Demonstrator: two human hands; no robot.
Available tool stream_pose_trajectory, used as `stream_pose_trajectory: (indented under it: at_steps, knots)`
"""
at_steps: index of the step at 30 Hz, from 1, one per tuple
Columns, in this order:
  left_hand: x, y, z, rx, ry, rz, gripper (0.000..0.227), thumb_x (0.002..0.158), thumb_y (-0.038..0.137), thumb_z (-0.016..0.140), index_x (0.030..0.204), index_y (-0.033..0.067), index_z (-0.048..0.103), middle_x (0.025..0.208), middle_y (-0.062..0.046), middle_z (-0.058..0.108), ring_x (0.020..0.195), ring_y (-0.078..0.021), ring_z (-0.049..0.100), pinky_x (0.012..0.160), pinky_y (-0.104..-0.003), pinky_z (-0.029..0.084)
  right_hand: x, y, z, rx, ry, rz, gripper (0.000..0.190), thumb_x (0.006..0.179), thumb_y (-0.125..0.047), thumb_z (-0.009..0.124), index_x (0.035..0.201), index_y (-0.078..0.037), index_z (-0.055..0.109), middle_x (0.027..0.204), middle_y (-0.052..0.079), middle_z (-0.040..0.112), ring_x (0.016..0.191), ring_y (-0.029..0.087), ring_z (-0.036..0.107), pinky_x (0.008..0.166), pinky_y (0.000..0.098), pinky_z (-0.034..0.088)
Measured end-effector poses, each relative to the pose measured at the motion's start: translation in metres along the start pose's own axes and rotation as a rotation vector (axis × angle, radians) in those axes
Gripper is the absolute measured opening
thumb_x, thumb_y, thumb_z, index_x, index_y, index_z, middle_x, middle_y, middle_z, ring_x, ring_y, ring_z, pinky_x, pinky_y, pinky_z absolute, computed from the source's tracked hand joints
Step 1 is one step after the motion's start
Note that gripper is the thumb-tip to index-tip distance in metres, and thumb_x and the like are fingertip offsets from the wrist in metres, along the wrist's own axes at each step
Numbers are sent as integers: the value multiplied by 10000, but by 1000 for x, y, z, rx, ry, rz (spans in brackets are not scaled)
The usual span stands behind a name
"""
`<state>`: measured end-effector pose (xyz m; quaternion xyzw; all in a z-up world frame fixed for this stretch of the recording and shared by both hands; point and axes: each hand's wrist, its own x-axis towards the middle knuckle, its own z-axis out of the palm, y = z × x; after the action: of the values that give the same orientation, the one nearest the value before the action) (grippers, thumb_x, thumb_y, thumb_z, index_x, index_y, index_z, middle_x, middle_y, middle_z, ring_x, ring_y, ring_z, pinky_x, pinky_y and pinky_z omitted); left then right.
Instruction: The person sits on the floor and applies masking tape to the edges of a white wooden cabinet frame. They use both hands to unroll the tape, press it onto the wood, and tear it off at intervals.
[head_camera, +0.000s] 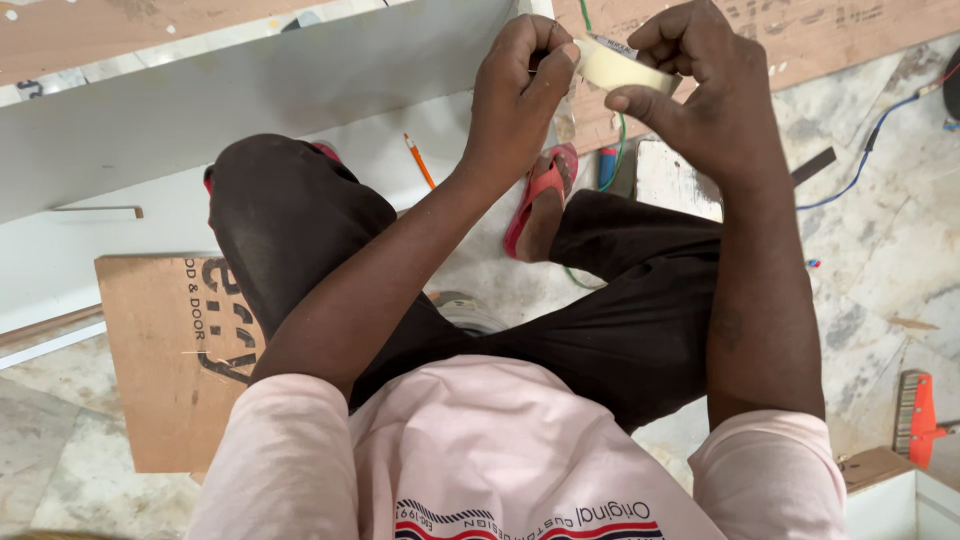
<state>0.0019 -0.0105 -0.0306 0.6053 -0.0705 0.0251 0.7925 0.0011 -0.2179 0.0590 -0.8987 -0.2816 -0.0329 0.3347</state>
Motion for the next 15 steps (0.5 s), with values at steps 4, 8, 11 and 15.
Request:
stream_pose_trajectory:
  at_steps: [4,8,11,15]
  knots:
    - [-3,-8,5,-163,-47,-107,149,1020,171,634,1011,27,594,874,0,620,767,-70,606,714,-257,552,-6,3,-3,21,-43,93,502,904,-281,960,1202,-9,662,952,63,680,861,130,665,729,262,523]
    - [-6,-18,1,-145,-117,-204,254,976,202,772,977,20,595,818,-7,583,727,-74,543,636,-246,485,-7,-4,-2,85,-77,107,486,895,-266,918,1197,6,652,980,66,688,890,123,659,736,260,517]
    - [-8,-24,-2,-139,-75,-215,257,958,214,772,923,29,597,777,-24,638,680,-80,611,619,-247,538,-4,-5,0,102,-152,68,350,960,-153,883,1155,10,642,963,81,682,871,123,659,757,256,517]
    - [-19,-24,-4,-148,-33,-209,229,977,187,752,906,22,611,775,-28,655,663,-85,628,610,-255,553,-8,-9,0,365,-223,439,314,980,-258,795,1175,-45,671,940,65,684,773,128,605,662,287,479]
